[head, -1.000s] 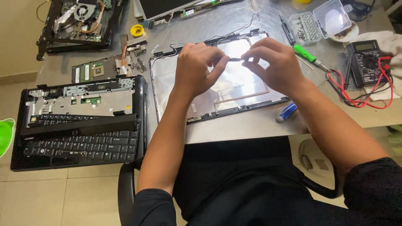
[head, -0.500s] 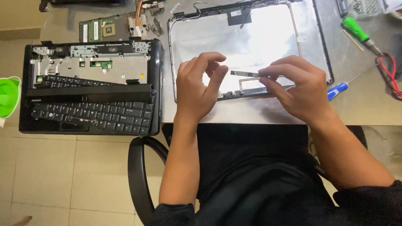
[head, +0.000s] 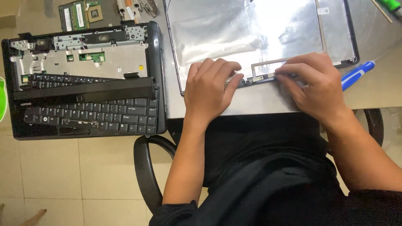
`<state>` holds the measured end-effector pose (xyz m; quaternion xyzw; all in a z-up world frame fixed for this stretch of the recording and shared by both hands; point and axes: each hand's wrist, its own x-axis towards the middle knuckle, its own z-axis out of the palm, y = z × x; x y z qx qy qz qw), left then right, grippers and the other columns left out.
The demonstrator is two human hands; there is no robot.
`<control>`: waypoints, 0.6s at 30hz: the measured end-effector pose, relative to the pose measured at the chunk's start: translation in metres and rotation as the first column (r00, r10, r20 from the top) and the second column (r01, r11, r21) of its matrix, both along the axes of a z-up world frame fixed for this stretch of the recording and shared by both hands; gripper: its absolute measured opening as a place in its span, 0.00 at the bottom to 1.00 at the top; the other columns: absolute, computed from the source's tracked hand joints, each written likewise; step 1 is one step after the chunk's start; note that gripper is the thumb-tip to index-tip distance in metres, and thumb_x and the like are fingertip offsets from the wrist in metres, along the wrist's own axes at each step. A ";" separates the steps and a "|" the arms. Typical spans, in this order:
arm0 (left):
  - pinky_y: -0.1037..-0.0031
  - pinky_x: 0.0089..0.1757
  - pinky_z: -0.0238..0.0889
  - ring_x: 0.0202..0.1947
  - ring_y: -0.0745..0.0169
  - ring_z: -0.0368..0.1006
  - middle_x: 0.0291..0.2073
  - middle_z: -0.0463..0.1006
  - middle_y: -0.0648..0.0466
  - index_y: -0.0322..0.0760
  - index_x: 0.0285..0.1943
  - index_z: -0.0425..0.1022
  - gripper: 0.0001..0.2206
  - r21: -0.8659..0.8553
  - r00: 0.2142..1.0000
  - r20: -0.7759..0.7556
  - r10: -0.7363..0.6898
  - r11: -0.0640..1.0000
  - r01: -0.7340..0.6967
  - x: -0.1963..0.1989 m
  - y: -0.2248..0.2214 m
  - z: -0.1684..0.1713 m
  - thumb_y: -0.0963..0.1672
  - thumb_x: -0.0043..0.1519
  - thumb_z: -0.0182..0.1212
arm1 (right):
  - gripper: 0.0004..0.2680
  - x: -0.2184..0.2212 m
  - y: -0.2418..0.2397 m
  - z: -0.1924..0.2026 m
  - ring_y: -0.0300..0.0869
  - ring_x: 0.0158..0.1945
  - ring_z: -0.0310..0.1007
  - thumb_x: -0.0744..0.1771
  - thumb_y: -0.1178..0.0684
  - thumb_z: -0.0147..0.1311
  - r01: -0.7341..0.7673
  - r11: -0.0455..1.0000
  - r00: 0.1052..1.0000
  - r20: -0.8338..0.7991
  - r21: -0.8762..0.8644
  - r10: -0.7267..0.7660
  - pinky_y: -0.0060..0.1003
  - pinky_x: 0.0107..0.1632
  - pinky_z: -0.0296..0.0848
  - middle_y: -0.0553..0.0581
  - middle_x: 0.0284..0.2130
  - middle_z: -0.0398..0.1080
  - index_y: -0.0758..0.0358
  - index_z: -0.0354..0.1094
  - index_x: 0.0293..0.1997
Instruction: Connecting a ribbon cable to a laptop screen panel and cleaning the screen surface with a cloth.
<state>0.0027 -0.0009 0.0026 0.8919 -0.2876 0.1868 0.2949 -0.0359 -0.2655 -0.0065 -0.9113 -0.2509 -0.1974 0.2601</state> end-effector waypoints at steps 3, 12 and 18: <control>0.69 0.42 0.57 0.36 0.60 0.69 0.33 0.76 0.63 0.46 0.39 0.74 0.03 -0.017 1.000 -0.005 -0.021 1.000 0.021 0.000 0.001 0.003 0.44 0.66 0.61 | 0.05 0.002 0.001 -0.002 0.54 0.47 0.74 0.70 0.66 0.69 0.006 1.000 1.000 0.020 -0.002 -0.006 0.47 0.54 0.68 0.65 0.45 0.77 0.69 0.77 0.48; 0.68 0.41 0.56 0.35 0.61 0.69 0.32 0.76 0.63 0.44 0.36 0.73 0.03 -0.064 0.996 -0.065 -0.065 0.996 0.061 0.001 0.003 0.008 0.42 0.64 0.59 | 0.04 0.004 0.002 -0.001 0.55 0.48 0.73 0.71 0.66 0.67 0.042 0.996 0.999 0.005 0.072 -0.043 0.46 0.53 0.70 0.67 0.45 0.75 0.71 0.77 0.48; 0.69 0.42 0.56 0.36 0.61 0.71 0.33 0.78 0.63 0.45 0.39 0.74 0.02 -0.044 0.994 -0.081 -0.070 0.997 0.066 0.004 0.002 0.009 0.41 0.63 0.62 | 0.04 0.004 0.004 0.011 0.54 0.46 0.74 0.70 0.66 0.66 0.061 0.980 0.997 -0.055 0.188 -0.051 0.45 0.52 0.74 0.68 0.44 0.74 0.72 0.76 0.46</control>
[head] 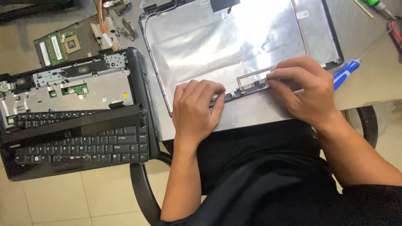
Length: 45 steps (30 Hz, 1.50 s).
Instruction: Connecting a ribbon cable to a laptop screen panel and cleaning the screen surface with a cloth.
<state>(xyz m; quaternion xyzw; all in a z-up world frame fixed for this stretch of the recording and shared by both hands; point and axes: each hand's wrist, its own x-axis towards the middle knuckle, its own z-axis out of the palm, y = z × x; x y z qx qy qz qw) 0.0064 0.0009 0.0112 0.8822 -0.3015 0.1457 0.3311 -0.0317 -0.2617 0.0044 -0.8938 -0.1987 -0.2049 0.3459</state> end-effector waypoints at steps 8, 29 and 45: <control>0.69 0.45 0.57 0.37 0.62 0.73 0.34 0.80 0.63 0.45 0.40 0.76 0.03 -0.008 0.999 -0.026 0.019 1.000 -0.019 0.003 -0.002 0.001 0.41 0.65 0.65 | 0.05 0.025 -0.030 0.029 0.53 0.46 0.75 0.69 0.65 0.69 -0.051 0.998 0.998 0.021 -0.043 0.052 0.43 0.51 0.76 0.68 0.42 0.75 0.74 0.77 0.45; 0.69 0.41 0.56 0.38 0.60 0.73 0.37 0.81 0.62 0.45 0.36 0.76 0.07 0.089 0.982 -0.049 0.181 0.980 -0.176 0.011 -0.024 0.011 0.47 0.65 0.62 | 0.03 0.120 -0.135 0.017 0.54 0.51 0.72 0.74 0.68 0.66 0.098 0.995 0.994 -0.042 0.016 -0.098 0.47 0.57 0.67 0.66 0.44 0.75 0.73 0.76 0.49; 0.56 0.59 0.58 0.63 0.51 0.70 0.62 0.76 0.53 0.43 0.54 0.79 0.15 0.298 0.965 0.004 0.262 0.921 -0.251 0.018 -0.033 0.010 0.51 0.65 0.60 | 0.03 0.120 -0.135 -0.002 0.37 0.36 0.77 0.72 0.60 0.55 0.518 0.488 0.727 -0.662 0.703 0.182 0.25 0.44 0.81 0.55 0.33 0.72 0.60 0.68 0.49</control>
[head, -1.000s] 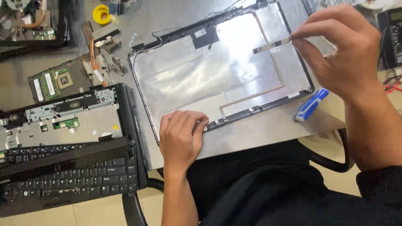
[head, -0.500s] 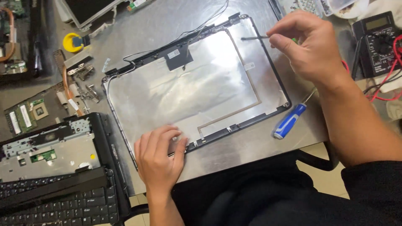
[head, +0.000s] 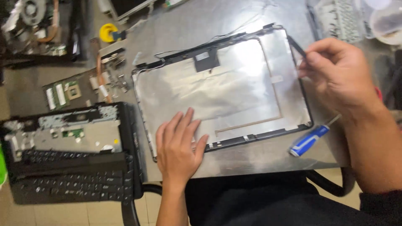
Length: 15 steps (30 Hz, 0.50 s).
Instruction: Connecting a ribbon cable to a laptop screen panel and cleaning the screen surface with a cloth.
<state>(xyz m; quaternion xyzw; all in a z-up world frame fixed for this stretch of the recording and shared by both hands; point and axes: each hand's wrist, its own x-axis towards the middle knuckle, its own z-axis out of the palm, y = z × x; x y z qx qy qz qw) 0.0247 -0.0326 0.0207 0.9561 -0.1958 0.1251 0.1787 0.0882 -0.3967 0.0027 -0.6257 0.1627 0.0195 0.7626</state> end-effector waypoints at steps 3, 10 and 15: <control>0.54 0.60 0.58 0.64 0.51 0.69 0.64 0.75 0.54 0.44 0.57 0.79 0.14 0.011 1.000 -0.012 -0.021 1.000 0.021 0.000 0.006 0.000 0.50 0.65 0.61 | 0.02 0.001 -0.016 -0.022 0.37 0.39 0.77 0.74 0.57 0.55 0.016 0.998 0.998 0.055 -0.059 -0.013 0.24 0.48 0.82 0.56 0.36 0.72 0.58 0.68 0.52; 0.55 0.62 0.60 0.66 0.52 0.70 0.66 0.73 0.58 0.48 0.59 0.79 0.14 -0.027 0.999 -0.009 -0.047 0.999 0.047 -0.004 0.013 -0.008 0.47 0.66 0.57 | 0.04 0.013 0.006 -0.031 0.39 0.45 0.76 0.74 0.63 0.51 -0.104 0.954 0.976 0.154 -0.280 0.152 0.25 0.58 0.78 0.55 0.42 0.71 0.58 0.66 0.52; 0.55 0.63 0.59 0.66 0.50 0.70 0.67 0.72 0.58 0.47 0.60 0.78 0.14 -0.069 0.999 -0.021 -0.050 0.996 0.049 -0.006 0.017 -0.012 0.48 0.67 0.57 | 0.03 0.031 0.099 0.074 0.45 0.44 0.77 0.74 0.62 0.59 -0.240 0.714 0.902 0.121 -0.658 0.414 0.35 0.51 0.77 0.63 0.42 0.74 0.69 0.70 0.51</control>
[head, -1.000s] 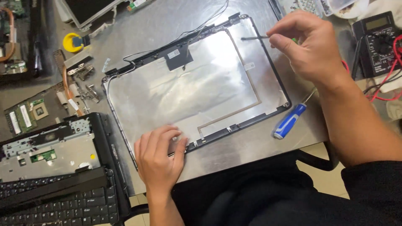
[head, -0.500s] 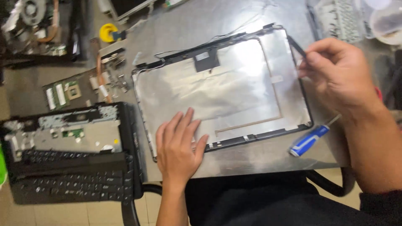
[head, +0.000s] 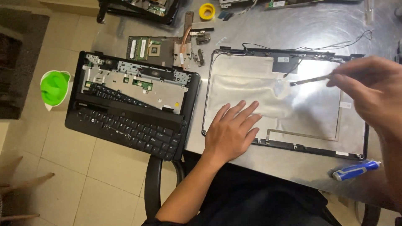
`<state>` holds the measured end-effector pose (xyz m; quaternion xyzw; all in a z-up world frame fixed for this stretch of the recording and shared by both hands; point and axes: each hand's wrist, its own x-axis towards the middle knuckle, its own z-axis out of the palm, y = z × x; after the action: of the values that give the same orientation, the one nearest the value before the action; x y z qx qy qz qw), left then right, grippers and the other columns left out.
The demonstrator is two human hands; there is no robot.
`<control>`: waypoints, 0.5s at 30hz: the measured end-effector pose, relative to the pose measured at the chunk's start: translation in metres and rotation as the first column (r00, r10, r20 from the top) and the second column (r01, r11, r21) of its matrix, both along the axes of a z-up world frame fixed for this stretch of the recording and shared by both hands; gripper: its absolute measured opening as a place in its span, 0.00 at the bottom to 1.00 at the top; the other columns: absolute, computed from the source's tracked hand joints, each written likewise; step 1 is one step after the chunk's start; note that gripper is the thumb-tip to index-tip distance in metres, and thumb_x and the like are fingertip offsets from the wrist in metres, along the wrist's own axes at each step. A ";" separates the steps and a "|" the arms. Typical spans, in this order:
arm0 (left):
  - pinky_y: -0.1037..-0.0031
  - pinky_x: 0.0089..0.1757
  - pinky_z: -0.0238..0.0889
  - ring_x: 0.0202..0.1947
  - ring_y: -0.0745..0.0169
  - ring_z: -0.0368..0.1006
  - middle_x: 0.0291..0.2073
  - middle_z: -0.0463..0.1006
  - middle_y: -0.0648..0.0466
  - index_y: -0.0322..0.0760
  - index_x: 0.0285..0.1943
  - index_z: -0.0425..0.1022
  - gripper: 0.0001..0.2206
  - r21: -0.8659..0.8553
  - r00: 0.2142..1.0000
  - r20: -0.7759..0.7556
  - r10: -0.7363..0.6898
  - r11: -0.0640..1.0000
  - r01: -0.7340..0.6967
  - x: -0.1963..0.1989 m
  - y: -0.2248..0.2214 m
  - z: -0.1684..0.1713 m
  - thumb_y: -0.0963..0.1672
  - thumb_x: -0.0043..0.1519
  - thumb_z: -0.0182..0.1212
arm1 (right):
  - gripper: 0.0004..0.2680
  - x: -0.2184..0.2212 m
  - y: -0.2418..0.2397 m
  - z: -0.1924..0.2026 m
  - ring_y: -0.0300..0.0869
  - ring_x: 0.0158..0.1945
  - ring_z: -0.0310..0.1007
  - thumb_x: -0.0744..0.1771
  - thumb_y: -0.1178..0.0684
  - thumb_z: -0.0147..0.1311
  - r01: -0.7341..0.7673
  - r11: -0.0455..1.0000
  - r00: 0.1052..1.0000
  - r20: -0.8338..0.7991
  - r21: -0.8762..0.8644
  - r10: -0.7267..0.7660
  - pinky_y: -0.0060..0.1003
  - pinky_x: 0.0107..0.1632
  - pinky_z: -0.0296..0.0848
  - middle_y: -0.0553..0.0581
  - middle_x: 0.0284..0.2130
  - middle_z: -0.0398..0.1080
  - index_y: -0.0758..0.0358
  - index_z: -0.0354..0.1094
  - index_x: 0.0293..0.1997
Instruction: Connecting a ribbon cable to a laptop screen panel and cleaning the screen surface with a cloth.
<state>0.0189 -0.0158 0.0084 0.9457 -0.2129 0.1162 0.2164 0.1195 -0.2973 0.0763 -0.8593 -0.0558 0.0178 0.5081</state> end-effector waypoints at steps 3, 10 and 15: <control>0.56 0.64 0.58 0.66 0.51 0.70 0.67 0.72 0.59 0.47 0.60 0.77 0.14 -0.004 0.999 0.034 0.004 1.000 -0.004 -0.002 0.002 -0.004 0.50 0.68 0.58 | 0.04 0.024 0.052 0.022 0.42 0.42 0.77 0.72 0.61 0.65 -0.053 0.982 0.996 0.057 -0.180 0.064 0.33 0.45 0.75 0.60 0.40 0.77 0.68 0.74 0.48; 0.56 0.62 0.59 0.65 0.52 0.70 0.64 0.74 0.61 0.47 0.56 0.79 0.14 -0.026 0.997 0.077 0.013 1.000 -0.011 -0.003 0.003 -0.010 0.50 0.65 0.61 | 0.03 0.096 0.147 -0.014 0.41 0.40 0.76 0.71 0.62 0.65 -0.394 0.904 0.827 0.366 -0.166 0.427 0.34 0.45 0.75 0.58 0.38 0.78 0.69 0.76 0.47; 0.55 0.60 0.61 0.64 0.51 0.71 0.62 0.76 0.60 0.47 0.56 0.79 0.14 -0.045 0.997 0.078 0.017 0.999 -0.014 -0.003 0.004 -0.007 0.50 0.64 0.63 | 0.03 0.122 0.193 -0.031 0.45 0.40 0.76 0.71 0.61 0.60 -0.488 0.831 0.779 0.296 -0.267 0.553 0.40 0.44 0.73 0.58 0.37 0.77 0.65 0.73 0.49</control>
<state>0.0159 -0.0119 0.0012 0.9370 -0.2112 0.1595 0.2281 0.2417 -0.1039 0.0455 -0.8393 -0.3823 0.0048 0.3865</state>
